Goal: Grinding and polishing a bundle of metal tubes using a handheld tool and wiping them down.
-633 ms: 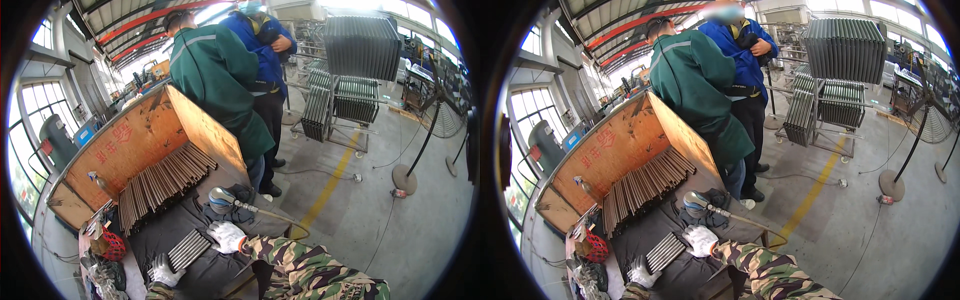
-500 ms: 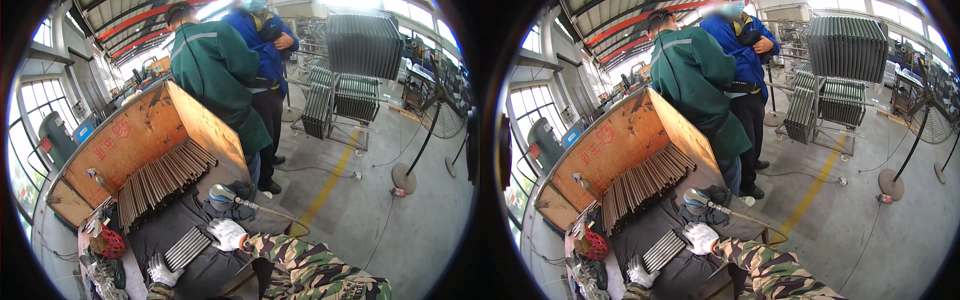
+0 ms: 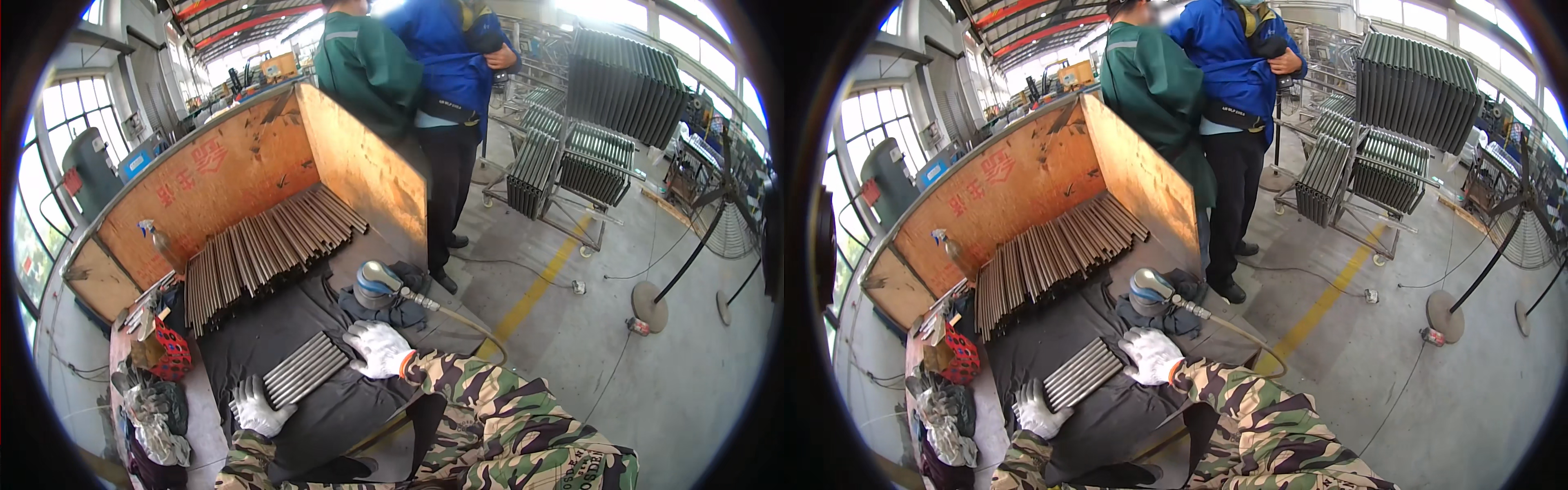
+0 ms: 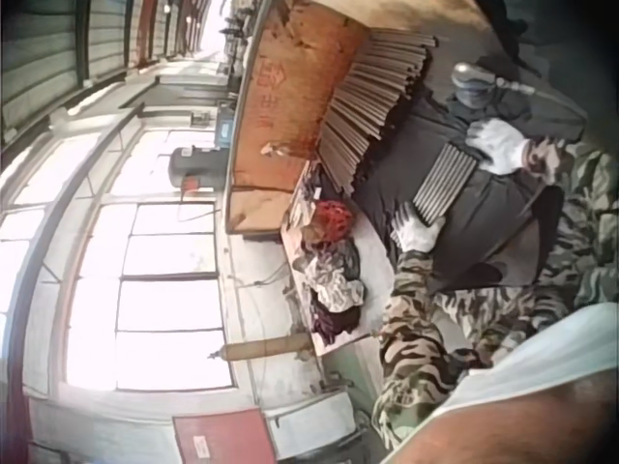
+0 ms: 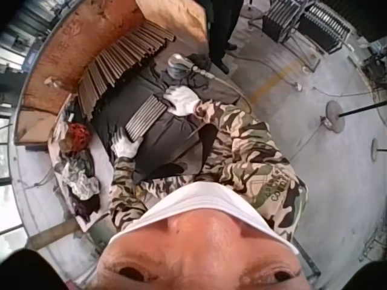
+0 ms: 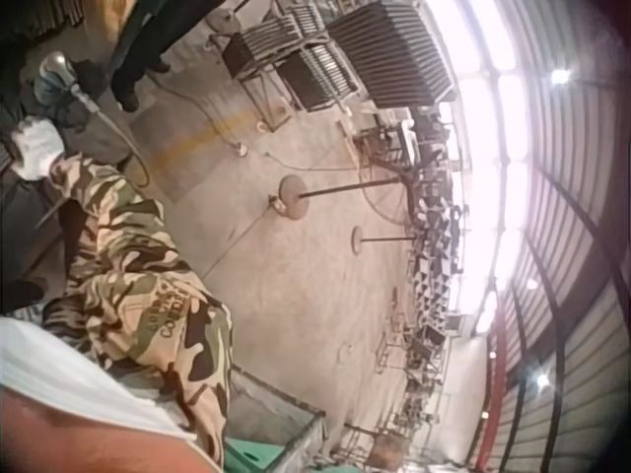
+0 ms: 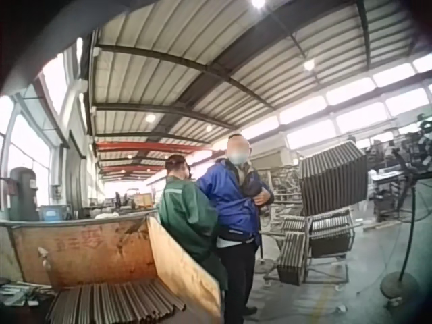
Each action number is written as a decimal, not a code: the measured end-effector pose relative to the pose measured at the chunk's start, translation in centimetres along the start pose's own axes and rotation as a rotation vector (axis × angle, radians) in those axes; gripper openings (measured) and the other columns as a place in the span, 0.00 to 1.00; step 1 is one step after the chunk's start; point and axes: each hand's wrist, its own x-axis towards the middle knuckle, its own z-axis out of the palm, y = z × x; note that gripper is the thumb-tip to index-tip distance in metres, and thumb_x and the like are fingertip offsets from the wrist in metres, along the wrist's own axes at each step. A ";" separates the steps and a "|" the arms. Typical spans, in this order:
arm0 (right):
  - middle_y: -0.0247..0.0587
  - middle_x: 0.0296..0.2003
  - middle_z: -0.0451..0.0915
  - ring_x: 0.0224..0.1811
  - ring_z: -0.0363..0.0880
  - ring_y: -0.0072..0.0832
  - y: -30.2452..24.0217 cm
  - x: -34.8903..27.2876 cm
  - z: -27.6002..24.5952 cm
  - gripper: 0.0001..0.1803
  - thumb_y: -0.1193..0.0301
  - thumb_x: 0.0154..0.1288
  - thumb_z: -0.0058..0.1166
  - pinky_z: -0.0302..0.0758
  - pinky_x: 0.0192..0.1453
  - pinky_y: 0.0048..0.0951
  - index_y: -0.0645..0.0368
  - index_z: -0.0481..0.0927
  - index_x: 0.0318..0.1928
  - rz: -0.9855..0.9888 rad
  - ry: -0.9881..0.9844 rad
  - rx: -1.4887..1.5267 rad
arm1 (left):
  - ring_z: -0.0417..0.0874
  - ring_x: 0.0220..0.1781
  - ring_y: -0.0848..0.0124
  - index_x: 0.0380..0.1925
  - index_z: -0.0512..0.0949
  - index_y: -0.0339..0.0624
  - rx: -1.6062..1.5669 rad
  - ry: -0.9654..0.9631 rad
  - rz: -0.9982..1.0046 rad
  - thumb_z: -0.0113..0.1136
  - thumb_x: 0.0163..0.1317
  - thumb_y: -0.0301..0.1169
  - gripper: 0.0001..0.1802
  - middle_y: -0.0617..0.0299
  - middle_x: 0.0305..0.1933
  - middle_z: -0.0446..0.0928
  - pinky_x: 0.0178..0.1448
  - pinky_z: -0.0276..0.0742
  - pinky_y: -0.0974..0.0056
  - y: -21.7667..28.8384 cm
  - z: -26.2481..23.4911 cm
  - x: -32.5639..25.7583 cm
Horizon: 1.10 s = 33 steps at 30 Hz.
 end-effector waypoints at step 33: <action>0.51 0.68 0.80 0.77 0.75 0.49 0.4 0.0 0.4 0.38 0.49 0.69 0.70 0.71 0.82 0.50 0.60 0.79 0.71 -0.005 -0.033 -0.001 | 0.69 0.81 0.39 0.75 0.68 0.28 -0.034 0.014 -0.014 0.86 0.42 0.62 0.68 0.38 0.75 0.73 0.91 0.51 0.33 0.7 0.1 0.2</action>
